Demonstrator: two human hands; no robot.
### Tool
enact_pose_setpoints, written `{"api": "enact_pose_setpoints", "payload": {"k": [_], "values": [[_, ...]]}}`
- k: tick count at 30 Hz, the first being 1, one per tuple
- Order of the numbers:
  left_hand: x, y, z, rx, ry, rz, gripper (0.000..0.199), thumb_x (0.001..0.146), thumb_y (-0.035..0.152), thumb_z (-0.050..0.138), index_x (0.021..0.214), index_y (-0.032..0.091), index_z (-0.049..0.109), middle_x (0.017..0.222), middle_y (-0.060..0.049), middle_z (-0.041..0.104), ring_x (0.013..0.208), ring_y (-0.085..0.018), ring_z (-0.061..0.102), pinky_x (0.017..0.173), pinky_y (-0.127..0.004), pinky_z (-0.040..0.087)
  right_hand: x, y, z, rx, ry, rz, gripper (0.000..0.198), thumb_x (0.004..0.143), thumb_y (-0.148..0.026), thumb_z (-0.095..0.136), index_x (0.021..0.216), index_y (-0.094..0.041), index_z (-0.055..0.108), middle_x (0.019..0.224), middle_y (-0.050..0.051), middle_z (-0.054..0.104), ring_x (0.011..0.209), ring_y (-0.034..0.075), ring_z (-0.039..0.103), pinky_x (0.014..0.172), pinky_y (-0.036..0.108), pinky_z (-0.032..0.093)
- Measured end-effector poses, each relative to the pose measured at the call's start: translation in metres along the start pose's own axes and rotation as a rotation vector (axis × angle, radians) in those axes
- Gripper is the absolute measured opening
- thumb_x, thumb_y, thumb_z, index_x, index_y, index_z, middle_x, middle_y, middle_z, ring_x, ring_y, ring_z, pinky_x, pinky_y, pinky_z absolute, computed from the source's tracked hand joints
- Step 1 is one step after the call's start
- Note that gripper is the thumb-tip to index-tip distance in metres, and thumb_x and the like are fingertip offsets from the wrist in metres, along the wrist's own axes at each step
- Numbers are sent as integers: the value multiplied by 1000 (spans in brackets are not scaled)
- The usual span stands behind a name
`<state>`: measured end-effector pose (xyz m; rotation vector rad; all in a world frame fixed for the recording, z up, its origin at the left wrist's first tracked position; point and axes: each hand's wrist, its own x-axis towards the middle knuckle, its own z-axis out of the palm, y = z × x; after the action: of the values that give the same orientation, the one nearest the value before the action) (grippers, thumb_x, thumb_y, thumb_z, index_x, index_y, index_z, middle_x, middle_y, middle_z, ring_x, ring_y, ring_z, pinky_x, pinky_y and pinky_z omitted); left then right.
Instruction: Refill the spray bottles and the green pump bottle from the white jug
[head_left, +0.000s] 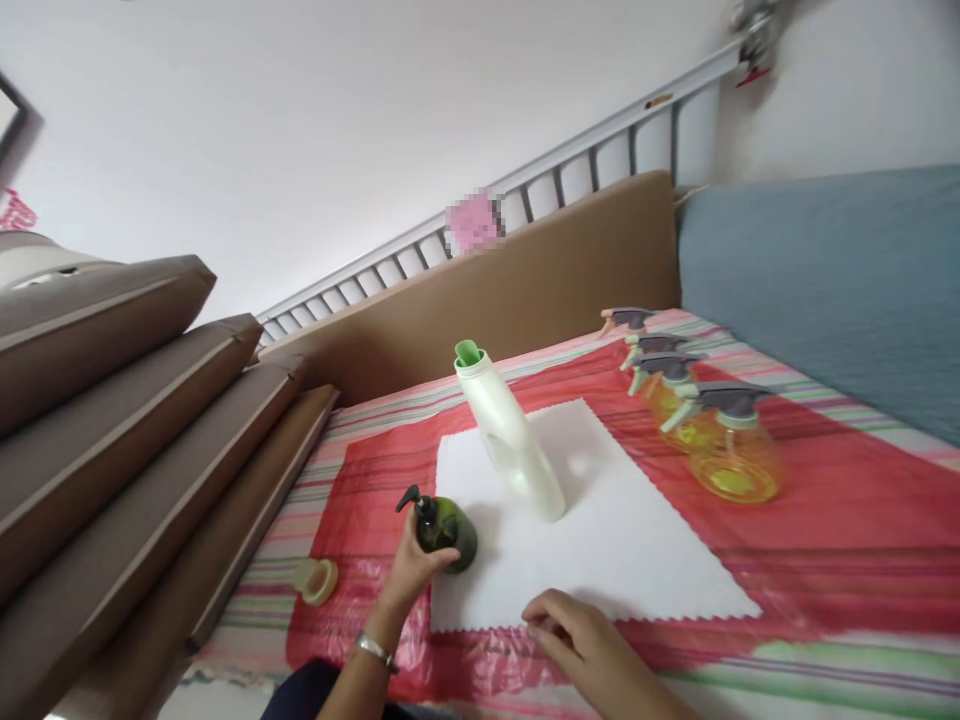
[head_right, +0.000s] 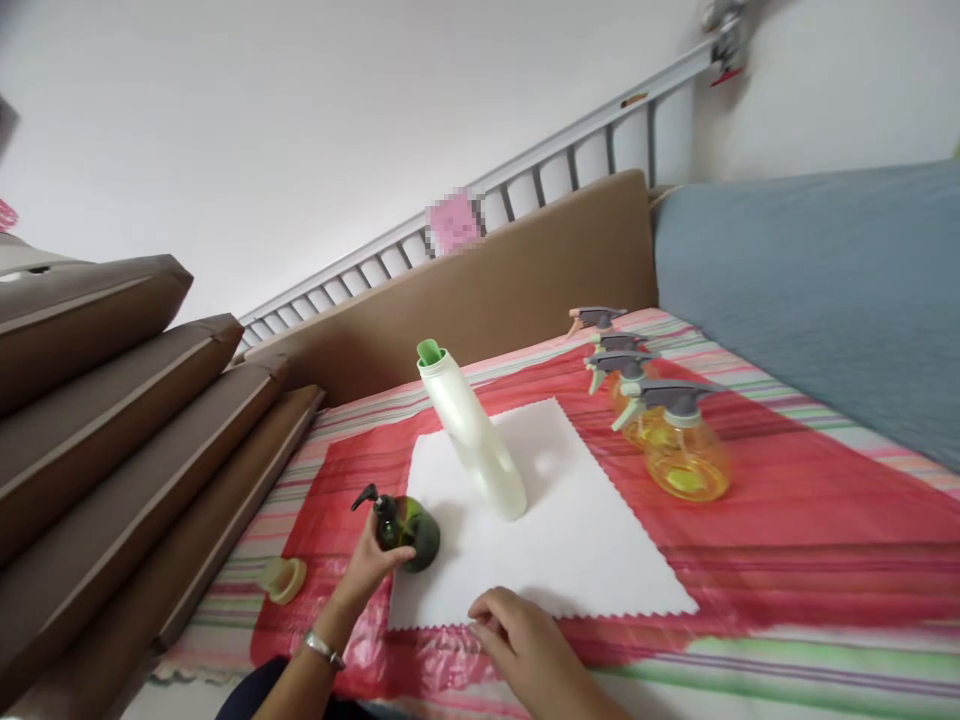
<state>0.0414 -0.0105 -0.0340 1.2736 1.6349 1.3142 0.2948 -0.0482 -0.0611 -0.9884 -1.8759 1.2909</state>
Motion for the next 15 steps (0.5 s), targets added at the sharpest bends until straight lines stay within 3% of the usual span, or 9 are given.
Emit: {"api": "enact_pose_setpoints", "payload": {"k": [5,11,13,15], "values": [[0,-7,2,55,32,18,80,46,23,80,117,12,45,111,-13,61,106,-29,55,94,-39,42,-1,-5,-1,0,-6,9,13,82,-27,48,79,-20,58,74,1,61,71,16,57,66,26,41],[-17,24,9,-3,32,38,69,51,27,79,112,15,51,106,-12,64,101,-29,59,87,-39,47,4,7,1,201,49,59,17,78,-33,51,83,-20,60,70,1,60,67,16,55,63,27,42],[-27,39,15,-56,-1,67,70,50,28,80,112,15,53,109,-13,63,104,-31,58,89,-40,46,7,9,1,386,89,136,30,74,-42,55,94,-20,58,84,4,62,73,19,57,68,31,45],[-37,52,24,-111,-54,92,74,49,29,81,116,15,51,115,-15,61,109,-32,54,91,-41,45,8,5,-2,674,93,218,56,70,-51,59,116,-22,46,106,9,58,86,22,59,72,35,46]]}}
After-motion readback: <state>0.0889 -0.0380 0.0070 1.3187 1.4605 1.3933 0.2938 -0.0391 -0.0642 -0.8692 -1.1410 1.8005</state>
